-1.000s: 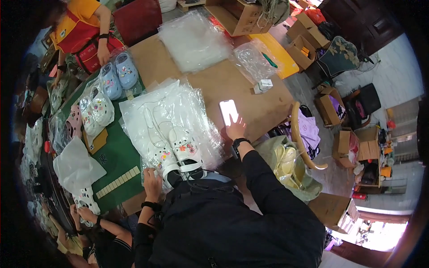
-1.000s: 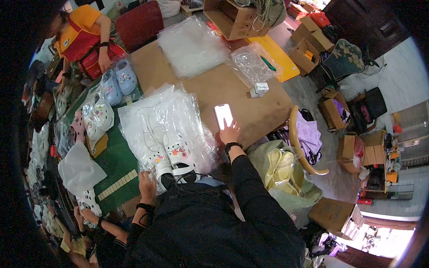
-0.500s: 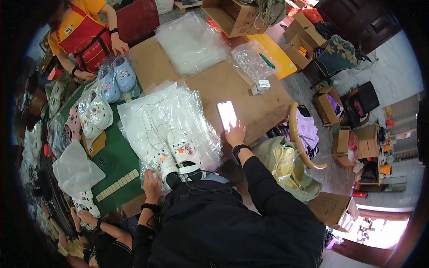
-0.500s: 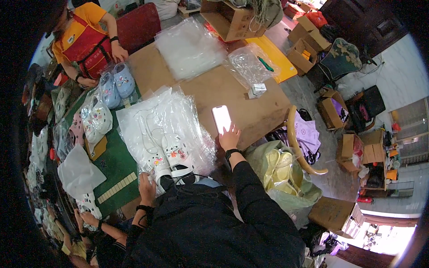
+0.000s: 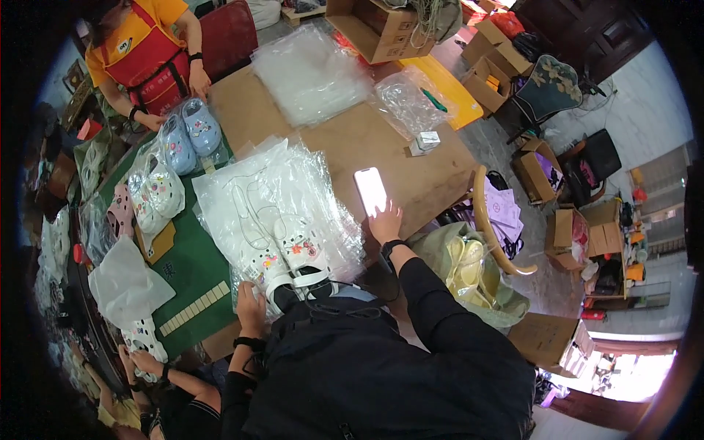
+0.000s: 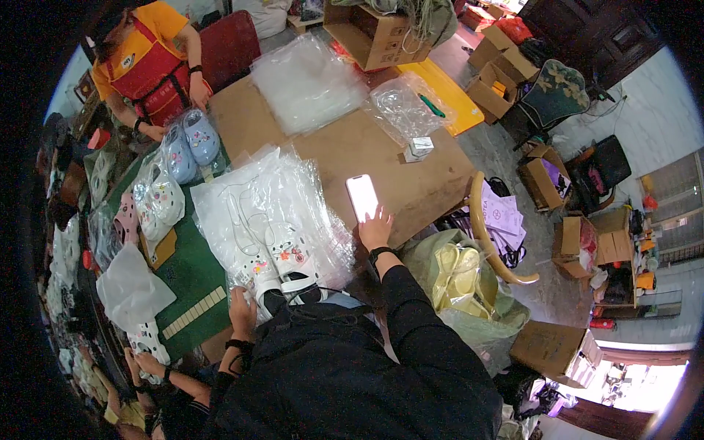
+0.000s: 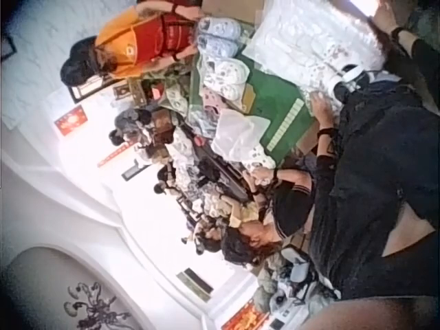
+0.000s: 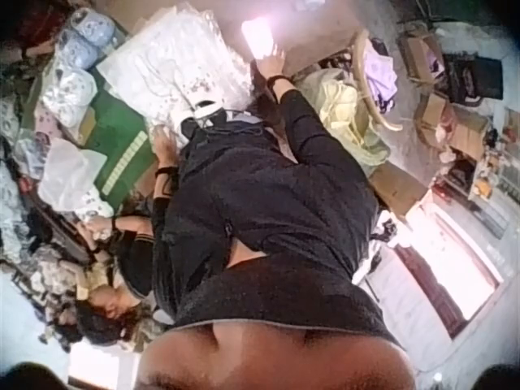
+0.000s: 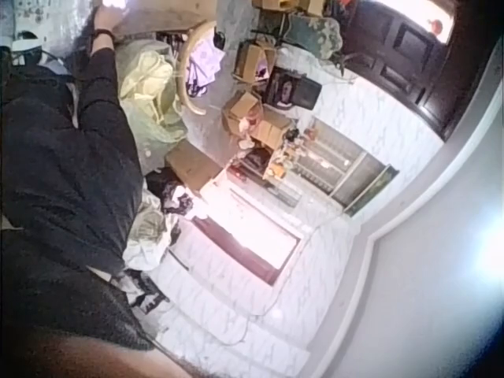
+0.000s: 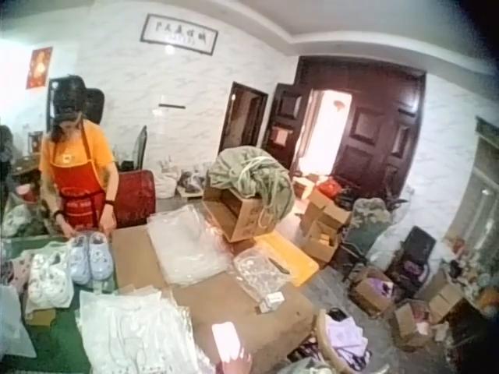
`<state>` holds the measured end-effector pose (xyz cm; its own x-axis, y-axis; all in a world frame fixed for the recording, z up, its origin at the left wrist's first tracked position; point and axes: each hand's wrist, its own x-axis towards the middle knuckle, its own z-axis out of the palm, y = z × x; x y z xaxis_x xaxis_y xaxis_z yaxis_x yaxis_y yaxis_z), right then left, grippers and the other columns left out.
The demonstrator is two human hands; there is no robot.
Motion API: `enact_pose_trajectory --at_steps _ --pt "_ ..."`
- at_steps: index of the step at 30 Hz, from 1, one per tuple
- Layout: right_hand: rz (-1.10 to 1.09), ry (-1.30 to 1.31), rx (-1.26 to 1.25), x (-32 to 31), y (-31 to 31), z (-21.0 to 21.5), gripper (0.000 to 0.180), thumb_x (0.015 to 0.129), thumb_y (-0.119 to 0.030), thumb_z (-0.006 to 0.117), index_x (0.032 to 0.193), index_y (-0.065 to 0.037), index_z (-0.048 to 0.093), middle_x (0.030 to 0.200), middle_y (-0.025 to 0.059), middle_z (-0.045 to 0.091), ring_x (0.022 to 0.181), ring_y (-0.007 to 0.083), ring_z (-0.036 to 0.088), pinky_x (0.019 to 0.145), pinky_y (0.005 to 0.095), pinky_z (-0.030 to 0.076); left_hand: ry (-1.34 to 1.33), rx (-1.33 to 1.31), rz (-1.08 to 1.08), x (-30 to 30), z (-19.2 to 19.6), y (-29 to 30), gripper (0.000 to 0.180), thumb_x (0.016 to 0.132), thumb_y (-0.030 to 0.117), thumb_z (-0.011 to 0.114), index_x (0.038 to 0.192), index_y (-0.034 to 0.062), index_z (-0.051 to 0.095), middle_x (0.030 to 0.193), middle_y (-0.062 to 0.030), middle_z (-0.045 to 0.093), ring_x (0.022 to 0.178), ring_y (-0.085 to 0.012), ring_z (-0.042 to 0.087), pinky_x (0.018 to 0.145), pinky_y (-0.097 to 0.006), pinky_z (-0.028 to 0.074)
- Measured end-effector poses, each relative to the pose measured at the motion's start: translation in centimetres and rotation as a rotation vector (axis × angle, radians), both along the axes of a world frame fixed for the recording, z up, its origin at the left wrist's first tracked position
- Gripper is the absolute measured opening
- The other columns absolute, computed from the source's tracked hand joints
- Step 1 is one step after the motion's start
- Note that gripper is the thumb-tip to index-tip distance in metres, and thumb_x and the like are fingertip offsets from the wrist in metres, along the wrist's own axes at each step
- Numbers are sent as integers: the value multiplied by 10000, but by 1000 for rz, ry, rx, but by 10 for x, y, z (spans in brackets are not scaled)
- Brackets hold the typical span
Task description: The recorder is packing various pairs of decorative clog-style shoes into plastic bags at a packing station.
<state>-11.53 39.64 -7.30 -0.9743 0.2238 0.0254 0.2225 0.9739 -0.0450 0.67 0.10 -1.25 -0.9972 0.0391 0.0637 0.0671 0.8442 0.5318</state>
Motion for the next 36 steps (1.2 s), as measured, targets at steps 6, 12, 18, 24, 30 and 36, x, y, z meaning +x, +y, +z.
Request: enact_pose_trajectory --at_steps 6,12,18,24,30,36 --pt "9 -37 -46 1 1 1 361 824 -308 507 1120 -121 591 1330 186 368 1250 328 305 1020 522 223 -6 -18 2 0 -3 -2 307 716 30 545 1000 -13 436 1004 -194 477 923 -385 489 762 -409 424" --pt "5 -49 -39 5 1 1 348 823 -301 509 1106 -120 599 1329 183 374 1260 323 299 1022 515 227 -46 -21 29 1 -1 1 298 722 35 546 994 -6 432 999 -188 477 931 -384 486 760 -416 422" --pt "-11 75 -71 4 -12 14 439 814 -278 518 1217 -105 491 1304 185 400 1218 341 349 993 499 278 -115 -18 68 2 -11 -3 331 727 52 555 1022 5 409 960 -197 488 903 -397 492 754 -427 421" --pt "367 65 -613 13 -54 46 500 782 -226 536 1240 -49 438 1237 212 429 1084 377 432 914 486 341 -241 16 183 1 -11 -1 369 774 113 545 1098 28 392 959 -248 548 858 -418 542 704 -464 429" --pt "-22 -78 -283 -15 -50 37 559 802 -289 521 1311 -112 373 1371 220 307 1255 407 289 999 569 226 -282 -12 177 4 -11 -5 385 801 153 509 1152 55 384 872 -233 592 775 -419 570 660 -483 438" --pt "-89 -224 -105 -10 -5 -9 529 831 -365 492 1318 -175 406 1407 193 258 1295 372 229 1020 545 209 -304 -38 160 -1 -8 -2 373 803 147 495 1150 54 397 849 -238 594 761 -423 570 654 -485 438"
